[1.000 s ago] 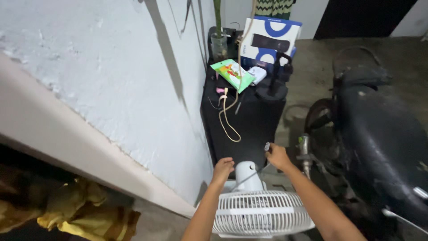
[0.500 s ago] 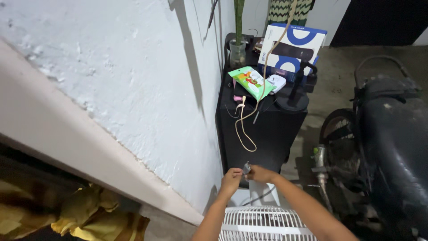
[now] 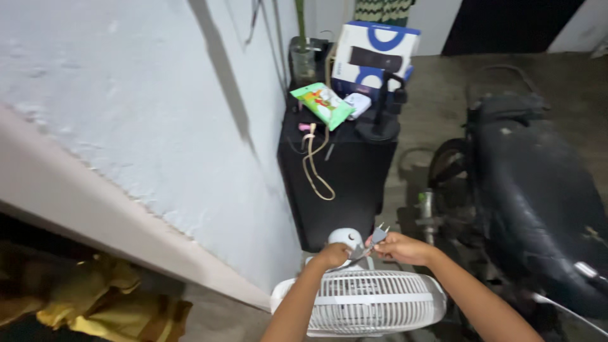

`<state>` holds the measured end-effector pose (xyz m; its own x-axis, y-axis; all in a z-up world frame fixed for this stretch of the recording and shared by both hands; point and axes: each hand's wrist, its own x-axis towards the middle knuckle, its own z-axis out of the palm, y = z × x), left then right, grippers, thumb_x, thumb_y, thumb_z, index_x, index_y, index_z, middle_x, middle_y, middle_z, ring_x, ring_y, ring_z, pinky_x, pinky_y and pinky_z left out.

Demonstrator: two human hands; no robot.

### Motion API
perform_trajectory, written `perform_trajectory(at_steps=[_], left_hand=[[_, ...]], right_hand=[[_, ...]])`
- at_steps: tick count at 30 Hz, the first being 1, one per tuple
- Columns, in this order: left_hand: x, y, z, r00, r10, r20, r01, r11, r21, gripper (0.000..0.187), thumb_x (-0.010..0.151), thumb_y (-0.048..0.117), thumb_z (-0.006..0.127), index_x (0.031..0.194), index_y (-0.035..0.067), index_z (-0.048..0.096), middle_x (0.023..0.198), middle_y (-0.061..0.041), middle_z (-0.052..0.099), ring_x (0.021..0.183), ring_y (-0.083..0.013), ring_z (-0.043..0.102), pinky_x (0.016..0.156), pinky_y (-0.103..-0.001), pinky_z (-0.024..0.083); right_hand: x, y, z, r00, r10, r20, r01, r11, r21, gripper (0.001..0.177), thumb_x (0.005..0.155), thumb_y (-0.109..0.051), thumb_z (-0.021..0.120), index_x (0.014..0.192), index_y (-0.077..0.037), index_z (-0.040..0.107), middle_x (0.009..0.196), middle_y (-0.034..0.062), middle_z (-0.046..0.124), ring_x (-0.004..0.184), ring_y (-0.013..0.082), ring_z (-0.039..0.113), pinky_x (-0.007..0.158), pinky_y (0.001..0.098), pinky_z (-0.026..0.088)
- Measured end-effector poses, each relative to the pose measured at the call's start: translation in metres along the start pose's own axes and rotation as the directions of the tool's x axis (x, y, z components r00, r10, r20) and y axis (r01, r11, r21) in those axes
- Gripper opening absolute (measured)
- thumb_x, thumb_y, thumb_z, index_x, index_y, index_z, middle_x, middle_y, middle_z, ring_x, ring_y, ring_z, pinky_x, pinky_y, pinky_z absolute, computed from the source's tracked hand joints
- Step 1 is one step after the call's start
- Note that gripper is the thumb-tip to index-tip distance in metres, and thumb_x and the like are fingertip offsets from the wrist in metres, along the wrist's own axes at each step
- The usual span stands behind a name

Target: The person disassembles a white pedestal fan by first removing the front grille, then unscrewing and removing the fan blades, and finally detaching the rear grille. The parts are placed on a nearby motorcycle seat.

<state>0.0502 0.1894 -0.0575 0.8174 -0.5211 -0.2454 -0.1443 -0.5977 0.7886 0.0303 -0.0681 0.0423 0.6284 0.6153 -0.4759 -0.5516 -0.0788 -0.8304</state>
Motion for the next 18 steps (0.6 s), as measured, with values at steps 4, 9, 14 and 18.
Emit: perform_trajectory(at_steps=[4, 9, 14, 18], left_hand=[[0.009, 0.019, 0.004, 0.978, -0.077, 0.193, 0.040, 0.981, 0.188, 0.031, 0.093, 0.031, 0.056, 0.111, 0.016, 0.077, 0.121, -0.016, 0.074, 0.115, -0.0303, 0.069, 0.103, -0.039, 0.049], [0.014, 0.048, 0.005, 0.944, -0.109, 0.310, -0.033, 0.907, 0.420, 0.036, 0.089, 0.025, 0.052, 0.110, 0.015, 0.078, 0.125, -0.014, 0.071, 0.116, -0.0344, 0.066, 0.103, -0.042, 0.048], [0.009, 0.054, 0.007, 0.960, -0.178, 0.215, 0.106, 0.945, 0.310, 0.043, 0.089, 0.024, 0.051, 0.127, 0.017, 0.071, 0.139, -0.011, 0.063, 0.131, -0.0312, 0.057, 0.112, -0.038, 0.041], [0.007, 0.049, 0.000, 0.977, -0.069, 0.203, -0.003, 0.943, 0.334, 0.047, 0.093, 0.025, 0.048, 0.136, 0.014, 0.066, 0.146, -0.013, 0.058, 0.138, -0.0308, 0.052, 0.116, -0.038, 0.036]], right_hand=[[-0.034, 0.024, -0.028, 0.966, 0.072, -0.250, -0.042, 0.992, 0.122, 0.025, 0.099, -0.015, 0.061, 0.121, -0.004, 0.063, 0.110, 0.0101, 0.074, 0.082, 0.0164, 0.057, 0.074, 0.0311, 0.047], [-0.028, 0.031, -0.036, 0.811, 0.161, -0.562, 0.142, 0.879, 0.456, 0.030, 0.099, -0.014, 0.055, 0.120, 0.008, 0.055, 0.111, 0.0261, 0.066, 0.094, 0.0344, 0.070, 0.094, 0.0411, 0.057], [-0.019, 0.033, -0.017, 0.773, 0.088, -0.629, 0.103, 0.960, 0.261, 0.044, 0.092, -0.008, 0.061, 0.135, -0.001, 0.053, 0.127, 0.0154, 0.060, 0.112, 0.0306, 0.061, 0.101, 0.0464, 0.055], [-0.019, 0.030, -0.010, 0.635, 0.124, -0.762, -0.199, 0.980, -0.007, 0.068, 0.088, -0.012, 0.071, 0.148, -0.009, 0.039, 0.137, 0.0193, 0.053, 0.123, 0.0370, 0.056, 0.104, 0.0483, 0.051]])
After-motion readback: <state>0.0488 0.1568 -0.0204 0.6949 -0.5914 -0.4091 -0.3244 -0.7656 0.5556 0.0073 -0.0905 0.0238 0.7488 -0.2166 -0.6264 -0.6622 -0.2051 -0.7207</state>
